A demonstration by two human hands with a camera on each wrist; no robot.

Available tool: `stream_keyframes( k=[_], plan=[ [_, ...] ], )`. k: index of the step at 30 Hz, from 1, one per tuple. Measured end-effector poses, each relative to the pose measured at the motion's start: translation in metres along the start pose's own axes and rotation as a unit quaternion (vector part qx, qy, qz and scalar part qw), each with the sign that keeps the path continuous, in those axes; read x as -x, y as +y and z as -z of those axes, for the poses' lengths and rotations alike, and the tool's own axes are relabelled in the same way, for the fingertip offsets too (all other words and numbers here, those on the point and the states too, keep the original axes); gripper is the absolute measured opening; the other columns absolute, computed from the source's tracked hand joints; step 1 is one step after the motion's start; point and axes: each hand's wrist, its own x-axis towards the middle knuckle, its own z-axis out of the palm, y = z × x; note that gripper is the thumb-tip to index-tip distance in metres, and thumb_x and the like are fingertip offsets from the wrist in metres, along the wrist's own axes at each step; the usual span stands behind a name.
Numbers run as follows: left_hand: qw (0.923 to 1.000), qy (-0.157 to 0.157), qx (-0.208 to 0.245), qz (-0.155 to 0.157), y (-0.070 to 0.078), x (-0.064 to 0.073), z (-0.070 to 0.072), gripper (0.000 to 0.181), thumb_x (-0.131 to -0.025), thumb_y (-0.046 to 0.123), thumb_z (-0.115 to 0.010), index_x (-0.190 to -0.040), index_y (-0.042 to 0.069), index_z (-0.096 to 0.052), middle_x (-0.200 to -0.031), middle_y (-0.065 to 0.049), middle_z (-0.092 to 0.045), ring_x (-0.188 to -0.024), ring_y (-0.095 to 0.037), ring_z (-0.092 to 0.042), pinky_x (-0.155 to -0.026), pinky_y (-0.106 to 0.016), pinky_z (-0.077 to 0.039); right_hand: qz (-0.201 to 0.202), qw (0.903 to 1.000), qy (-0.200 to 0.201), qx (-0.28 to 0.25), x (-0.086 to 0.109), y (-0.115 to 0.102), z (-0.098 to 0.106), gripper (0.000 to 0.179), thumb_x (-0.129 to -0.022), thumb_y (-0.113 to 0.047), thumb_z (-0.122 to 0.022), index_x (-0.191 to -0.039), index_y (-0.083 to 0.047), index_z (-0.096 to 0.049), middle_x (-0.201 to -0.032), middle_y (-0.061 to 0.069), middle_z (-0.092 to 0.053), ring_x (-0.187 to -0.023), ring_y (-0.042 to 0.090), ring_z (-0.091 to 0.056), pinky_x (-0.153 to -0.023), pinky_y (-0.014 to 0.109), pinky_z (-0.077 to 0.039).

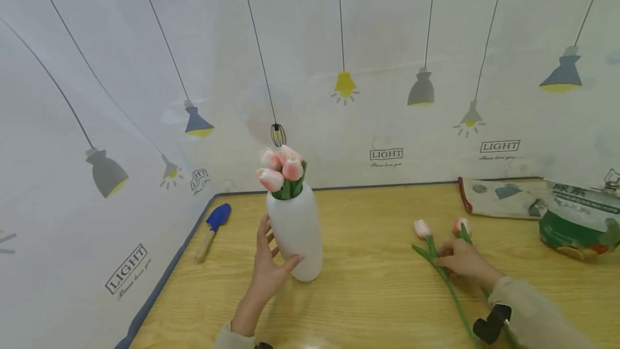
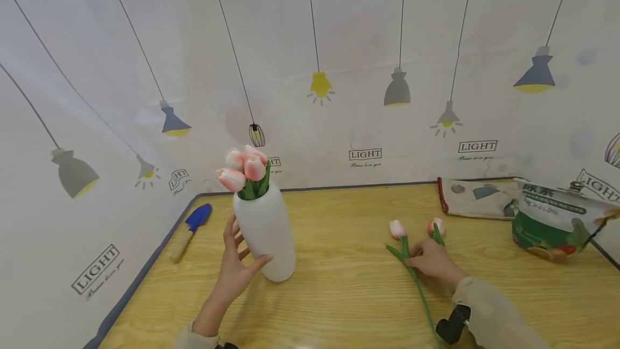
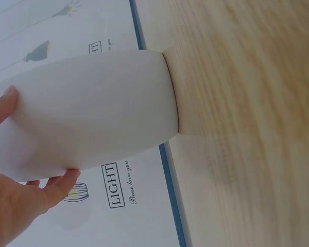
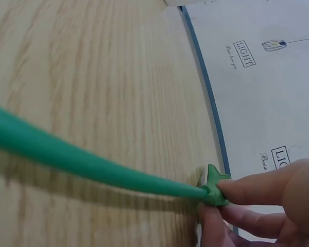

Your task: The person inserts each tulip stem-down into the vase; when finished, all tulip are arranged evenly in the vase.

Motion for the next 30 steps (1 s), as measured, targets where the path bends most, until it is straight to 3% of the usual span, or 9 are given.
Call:
stream_keyframes(
  k=[6, 10, 19, 30],
  plan=[
    [1.0000, -0.002, -0.001, -0.004, 0.001, 0.000, 0.000, 0.103, -0.071, 0.019, -0.074, -0.142, 0.026, 0.000, -0.142, -0.019, -0.016, -0.122, -0.043, -0.032, -0.091, -0.056, -0.040, 0.031, 0.9985, 0.011, -0.042, -0.001, -0.007, 0.002, 0.034, -0.083, -0.013, -0.059, -0.103, 0.013, -0.054, -0.089, 0.017, -0.062, -0.063, 0.011, -0.056, -0.054, 0.025, -0.051],
    [1.0000, -0.004, -0.006, -0.007, 0.001, -0.001, -0.002, 0.103, -0.072, 0.020, -0.074, -0.142, 0.026, 0.001, -0.143, -0.019, -0.016, -0.122, -0.043, -0.032, -0.091, -0.056, -0.040, 0.061, 0.9959, 0.032, -0.059, -0.002, -0.023, 0.009, 0.035, -0.085, -0.015, -0.058, -0.107, 0.012, -0.053, -0.089, 0.017, -0.063, -0.064, 0.008, -0.056, -0.058, 0.026, -0.053],
    [0.9999, -0.001, -0.007, -0.008, 0.001, -0.002, -0.002, 0.103, -0.071, 0.020, -0.074, -0.142, 0.024, 0.000, -0.143, -0.018, -0.017, -0.122, -0.043, -0.032, -0.091, -0.056, -0.041, 0.114, 0.9859, 0.114, -0.044, -0.010, -0.083, 0.031, 0.041, -0.087, -0.027, -0.056, -0.111, 0.006, -0.054, -0.098, 0.022, -0.062, -0.066, 0.005, -0.060, -0.060, 0.023, -0.052],
    [1.0000, -0.001, 0.001, 0.000, 0.002, 0.000, 0.000, 0.103, -0.071, 0.018, -0.074, -0.142, 0.023, 0.000, -0.144, -0.017, -0.015, -0.124, -0.042, -0.031, -0.092, -0.057, -0.039, 0.176, 0.9660, 0.175, -0.075, -0.019, -0.168, 0.046, 0.039, -0.085, -0.034, -0.057, -0.111, -0.005, -0.055, -0.099, 0.013, -0.061, -0.071, 0.001, -0.059, -0.064, 0.021, -0.052]
  ],
)
